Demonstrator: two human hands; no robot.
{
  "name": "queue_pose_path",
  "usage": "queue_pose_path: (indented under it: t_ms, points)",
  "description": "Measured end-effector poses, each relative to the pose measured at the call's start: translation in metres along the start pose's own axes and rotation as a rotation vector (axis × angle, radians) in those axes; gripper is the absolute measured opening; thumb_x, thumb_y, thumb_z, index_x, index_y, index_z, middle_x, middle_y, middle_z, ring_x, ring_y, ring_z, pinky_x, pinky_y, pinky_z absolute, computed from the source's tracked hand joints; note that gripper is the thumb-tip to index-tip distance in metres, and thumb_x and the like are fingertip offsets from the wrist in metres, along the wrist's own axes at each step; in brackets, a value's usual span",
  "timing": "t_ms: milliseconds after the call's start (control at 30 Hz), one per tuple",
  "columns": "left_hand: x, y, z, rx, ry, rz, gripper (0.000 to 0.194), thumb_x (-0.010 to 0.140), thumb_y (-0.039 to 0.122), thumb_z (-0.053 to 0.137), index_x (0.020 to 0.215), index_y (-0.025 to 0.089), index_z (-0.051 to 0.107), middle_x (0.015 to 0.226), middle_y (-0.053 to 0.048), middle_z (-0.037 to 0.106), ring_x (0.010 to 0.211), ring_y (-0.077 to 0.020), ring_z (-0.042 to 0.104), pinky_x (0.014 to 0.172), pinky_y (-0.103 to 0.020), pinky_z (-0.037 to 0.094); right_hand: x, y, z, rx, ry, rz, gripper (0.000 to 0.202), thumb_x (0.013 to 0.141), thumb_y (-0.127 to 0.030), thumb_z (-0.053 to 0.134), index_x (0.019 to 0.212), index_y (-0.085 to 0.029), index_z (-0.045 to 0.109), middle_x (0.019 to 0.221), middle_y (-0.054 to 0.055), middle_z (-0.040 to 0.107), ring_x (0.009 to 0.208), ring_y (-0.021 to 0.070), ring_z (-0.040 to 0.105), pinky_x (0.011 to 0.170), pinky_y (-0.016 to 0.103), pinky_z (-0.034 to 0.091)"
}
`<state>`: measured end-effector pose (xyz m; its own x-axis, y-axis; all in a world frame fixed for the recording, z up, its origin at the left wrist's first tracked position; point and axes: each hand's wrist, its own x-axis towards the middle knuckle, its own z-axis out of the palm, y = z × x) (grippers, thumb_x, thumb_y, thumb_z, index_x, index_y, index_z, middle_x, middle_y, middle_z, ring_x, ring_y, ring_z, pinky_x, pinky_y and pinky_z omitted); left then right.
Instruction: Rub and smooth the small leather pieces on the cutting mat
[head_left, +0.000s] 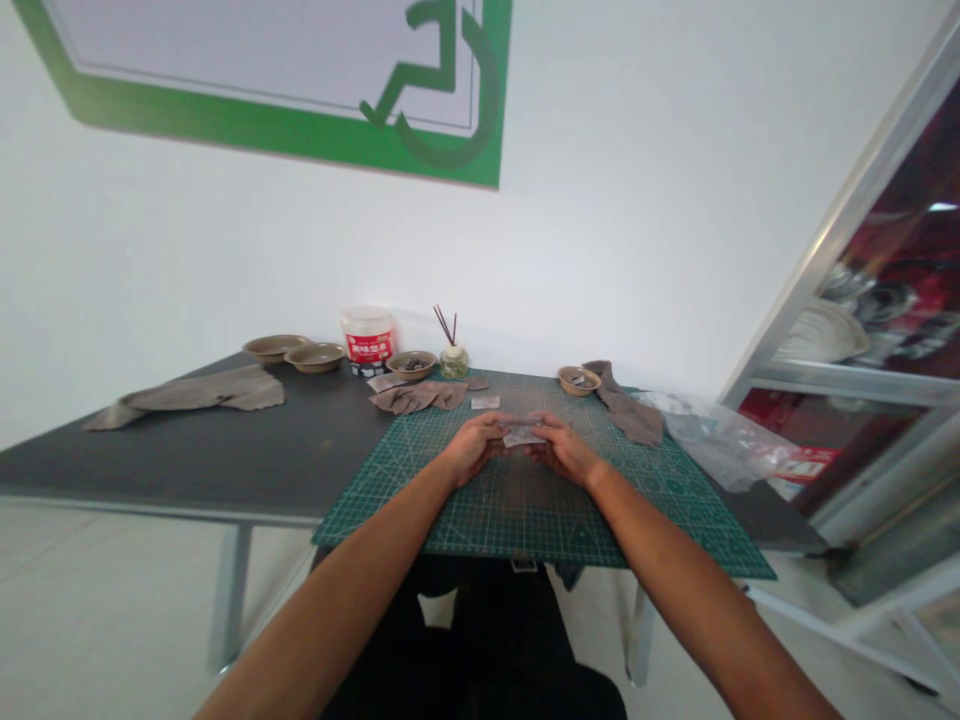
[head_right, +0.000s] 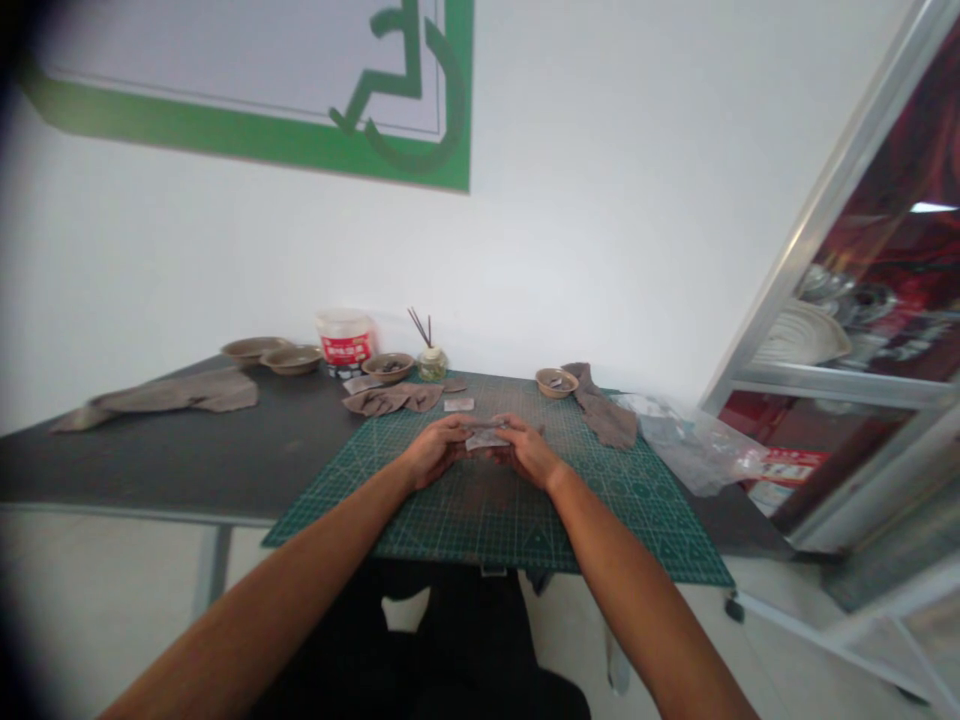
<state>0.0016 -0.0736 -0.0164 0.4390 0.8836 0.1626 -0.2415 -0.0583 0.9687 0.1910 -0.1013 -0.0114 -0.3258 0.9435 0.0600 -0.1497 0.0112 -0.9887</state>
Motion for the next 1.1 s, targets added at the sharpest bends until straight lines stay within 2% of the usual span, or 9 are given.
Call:
queue_pose_path:
  t_ms: [167,300,467,600,700,767,867,967,1100]
  points:
    - [0.002,0.002,-0.004,-0.099,-0.018,-0.044,0.028,0.07,0.017,0.059,0.097,0.013,0.067,0.078,-0.008,0.069,0.065,-0.0159,0.063,0.058,-0.027,0.05,-0.002,-0.004,0.002,-0.029,-0.005,0.006,0.03,0.08,-0.04,0.058,0.104,-0.022,0.054,0.086,0.001,0.066,0.064,0.0119,0.06,0.059,0.024,0.047]
    - [0.0,0.004,-0.004,-0.149,-0.038,-0.059,0.028,0.07,0.018,0.057,0.095,0.012,0.067,0.081,-0.01,0.07,0.068,-0.0169,0.064,0.058,-0.027,0.05,-0.003,-0.004,0.001,-0.03,0.003,-0.022,0.026,0.079,-0.039,0.06,0.097,-0.02,0.057,0.087,0.002,0.065,0.066,0.0119,0.06,0.061,0.024,0.048]
    - [0.001,0.005,-0.002,-0.183,-0.047,-0.069,0.035,0.069,0.018,0.056,0.102,0.012,0.065,0.085,-0.01,0.07,0.068,-0.0176,0.064,0.054,-0.025,0.048,-0.005,-0.002,-0.009,-0.074,0.079,-0.067,0.028,0.076,-0.042,0.063,0.091,-0.018,0.058,0.079,0.002,0.063,0.065,0.0116,0.058,0.06,0.023,0.046]
    - [0.002,0.003,-0.002,-0.183,-0.036,-0.071,0.028,0.069,0.018,0.063,0.097,0.012,0.065,0.077,-0.007,0.067,0.063,-0.0152,0.062,0.054,-0.024,0.047,-0.006,-0.003,-0.017,-0.166,0.212,-0.144,0.034,0.078,-0.048,0.059,0.091,-0.017,0.059,0.076,0.002,0.061,0.06,0.0113,0.054,0.056,0.023,0.044]
    - [0.001,0.001,-0.003,-0.167,-0.001,-0.07,0.018,0.069,0.021,0.07,0.084,0.014,0.064,0.067,-0.002,0.061,0.057,-0.0116,0.058,0.053,-0.022,0.046,-0.007,-0.006,-0.023,-0.274,0.388,-0.251,0.036,0.083,-0.051,0.048,0.09,-0.017,0.058,0.073,0.0,0.058,0.057,0.0106,0.05,0.055,0.023,0.041]
    - [0.001,0.0,-0.004,-0.154,0.037,-0.064,0.019,0.069,0.026,0.074,0.076,0.015,0.061,0.06,0.002,0.055,0.051,-0.0084,0.052,0.052,-0.021,0.045,-0.008,-0.009,-0.029,-0.372,0.534,-0.329,0.036,0.086,-0.05,0.041,0.087,-0.018,0.057,0.071,0.0,0.056,0.059,0.0107,0.048,0.058,0.023,0.04]
    - [0.002,-0.002,-0.006,-0.13,0.08,-0.058,0.027,0.069,0.033,0.077,0.072,0.016,0.057,0.053,0.006,0.047,0.044,-0.0062,0.046,0.048,-0.02,0.041,-0.011,-0.011,-0.037,-0.558,0.719,-0.408,0.034,0.089,-0.045,0.039,0.084,-0.017,0.056,0.075,0.001,0.056,0.071,0.0131,0.05,0.071,0.025,0.04]
    - [0.003,-0.004,-0.007,-0.098,0.104,-0.053,0.031,0.07,0.039,0.077,0.074,0.016,0.056,0.052,0.006,0.046,0.042,-0.0067,0.045,0.042,-0.019,0.034,-0.01,-0.007,-0.044,-0.764,0.786,-0.416,0.029,0.087,-0.04,0.045,0.086,-0.016,0.06,0.087,0.005,0.06,0.087,0.0167,0.051,0.086,0.029,0.038]
    - [0.003,-0.004,-0.007,-0.046,0.115,-0.031,0.036,0.072,0.047,0.073,0.072,0.018,0.051,0.051,0.007,0.044,0.041,-0.0064,0.042,0.041,-0.019,0.03,-0.004,0.005,-0.051,-0.993,0.782,-0.341,0.023,0.083,-0.032,0.054,0.094,-0.017,0.067,0.101,0.009,0.061,0.105,0.0216,0.048,0.1,0.036,0.03]
